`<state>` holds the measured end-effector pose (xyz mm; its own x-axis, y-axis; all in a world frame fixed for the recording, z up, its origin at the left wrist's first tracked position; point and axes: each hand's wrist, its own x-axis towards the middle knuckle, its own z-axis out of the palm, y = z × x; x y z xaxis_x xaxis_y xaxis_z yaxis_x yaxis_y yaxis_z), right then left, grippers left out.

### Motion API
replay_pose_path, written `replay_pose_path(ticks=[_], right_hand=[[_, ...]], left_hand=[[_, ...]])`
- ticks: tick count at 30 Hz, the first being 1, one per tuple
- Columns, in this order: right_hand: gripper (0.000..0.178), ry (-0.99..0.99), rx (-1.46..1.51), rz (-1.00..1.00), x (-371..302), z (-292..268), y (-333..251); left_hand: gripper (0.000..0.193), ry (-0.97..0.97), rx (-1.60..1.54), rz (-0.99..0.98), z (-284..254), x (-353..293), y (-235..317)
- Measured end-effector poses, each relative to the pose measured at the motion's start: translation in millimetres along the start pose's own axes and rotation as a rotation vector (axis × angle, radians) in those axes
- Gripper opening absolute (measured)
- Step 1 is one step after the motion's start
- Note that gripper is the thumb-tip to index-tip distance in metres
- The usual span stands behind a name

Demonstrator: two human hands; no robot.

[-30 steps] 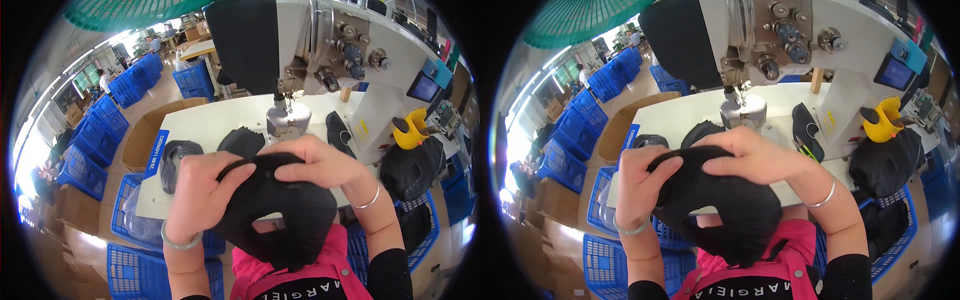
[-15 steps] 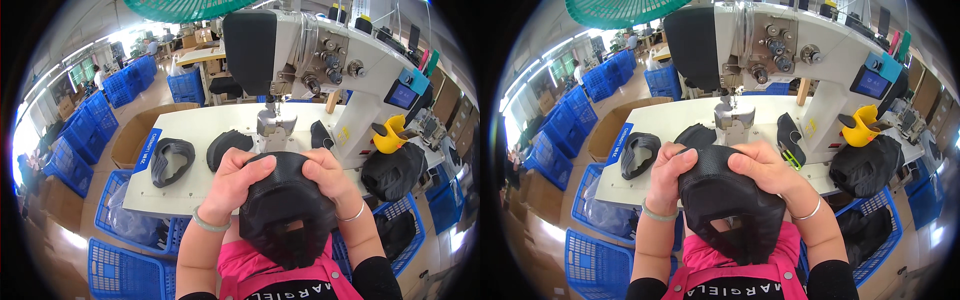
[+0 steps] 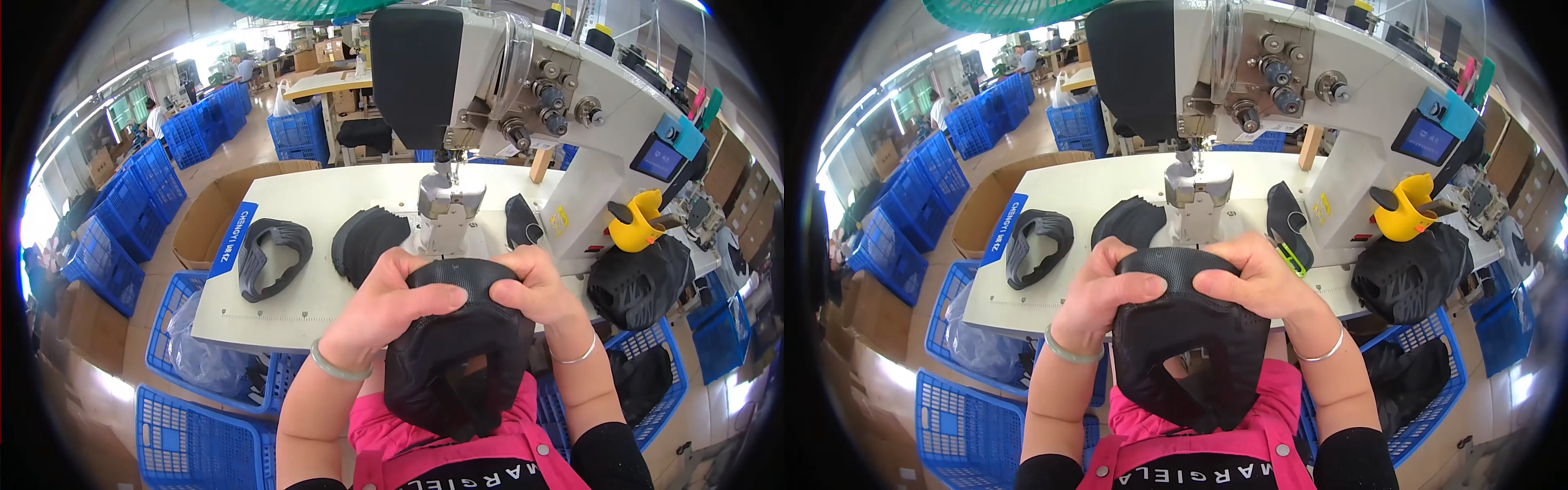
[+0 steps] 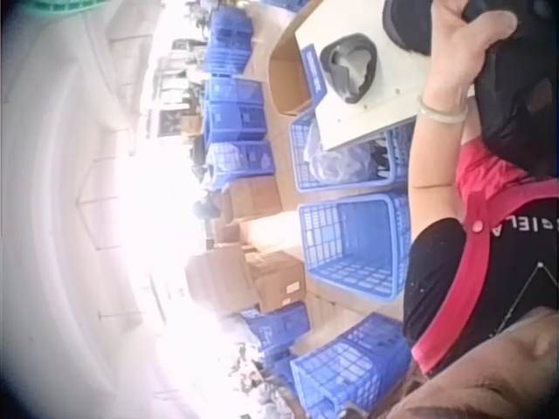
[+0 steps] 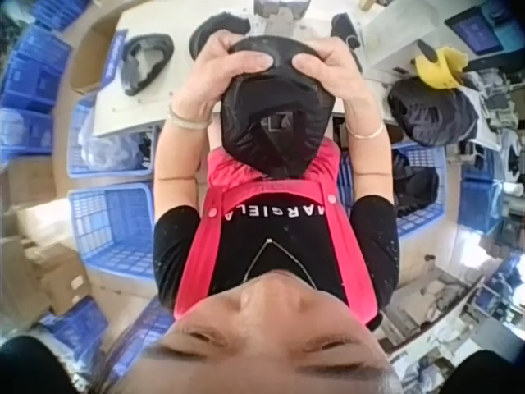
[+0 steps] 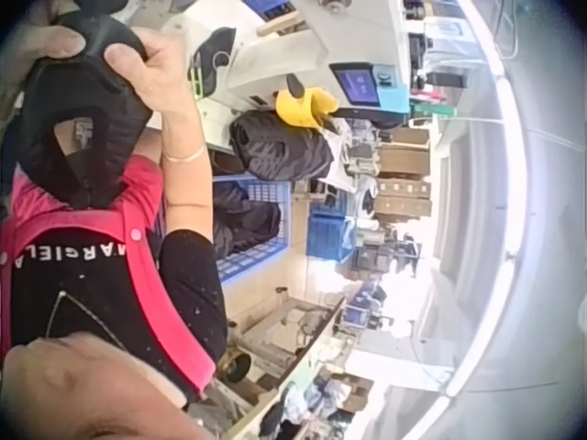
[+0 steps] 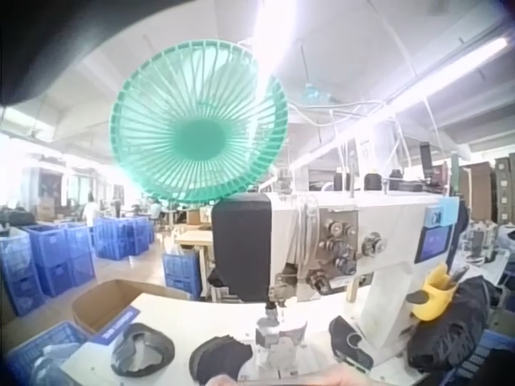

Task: Stitching a black textured shoe upper using an industrial sewing machine.

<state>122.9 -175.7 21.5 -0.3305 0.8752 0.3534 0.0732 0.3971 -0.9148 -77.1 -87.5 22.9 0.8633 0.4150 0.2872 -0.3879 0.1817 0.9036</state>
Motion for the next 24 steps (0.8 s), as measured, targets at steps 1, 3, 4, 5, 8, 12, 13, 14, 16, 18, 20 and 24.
replay_pose_path(ticks=[1,3,4,5,8,12,13,14,16,18,20,24], right_hand=[[0.027,-0.001,0.0,0.001,0.3,1.7,0.4],[0.027,0.098,0.095,-0.018,-0.8,7.5,0.9],[0.027,0.1,0.095,-0.013,-1.5,8.1,0.3],[0.027,0.08,0.061,-0.008,-3.0,8.5,-1.6],[0.027,0.075,0.046,0.008,-3.8,10.8,-1.8],[0.029,0.09,0.16,0.031,-4.4,12.8,4.9],[0.029,0.091,0.16,0.034,-3.9,12.9,5.3],[0.029,0.102,0.168,0.068,-3.5,12.6,4.8],[0.029,0.115,0.176,0.103,-1.6,11.1,2.9],[0.028,0.09,0.308,0.287,3.7,7.2,1.3],[0.027,0.035,0.184,0.31,12.9,6.4,-2.8],[0.026,-0.017,0.151,0.314,17.6,13.1,-9.1]], left_hand=[[0.016,-0.008,-0.034,-0.016,-2.6,-1.8,-2.4],[0.021,0.028,-0.145,-0.051,0.9,-4.1,-1.4],[0.021,0.028,-0.15,-0.054,-0.2,-5.8,-0.2],[0.022,0.019,-0.083,-0.112,-1.9,-8.2,1.5],[0.025,0.022,-0.007,-0.155,1.3,-11.3,3.6],[0.027,0.086,-0.024,-0.194,0.8,-12.8,0.4],[0.027,0.086,-0.026,-0.195,1.0,-12.7,-0.1],[0.027,0.102,-0.027,-0.186,2.6,-12.5,0.1],[0.026,0.116,-0.029,-0.178,2.9,-11.7,-1.0],[0.025,0.106,0.034,-0.202,-0.4,-9.6,-5.0],[0.025,0.098,0.074,-0.211,1.7,-6.6,-2.9],[0.023,0.07,0.148,-0.227,-2.2,-7.4,-5.3]])
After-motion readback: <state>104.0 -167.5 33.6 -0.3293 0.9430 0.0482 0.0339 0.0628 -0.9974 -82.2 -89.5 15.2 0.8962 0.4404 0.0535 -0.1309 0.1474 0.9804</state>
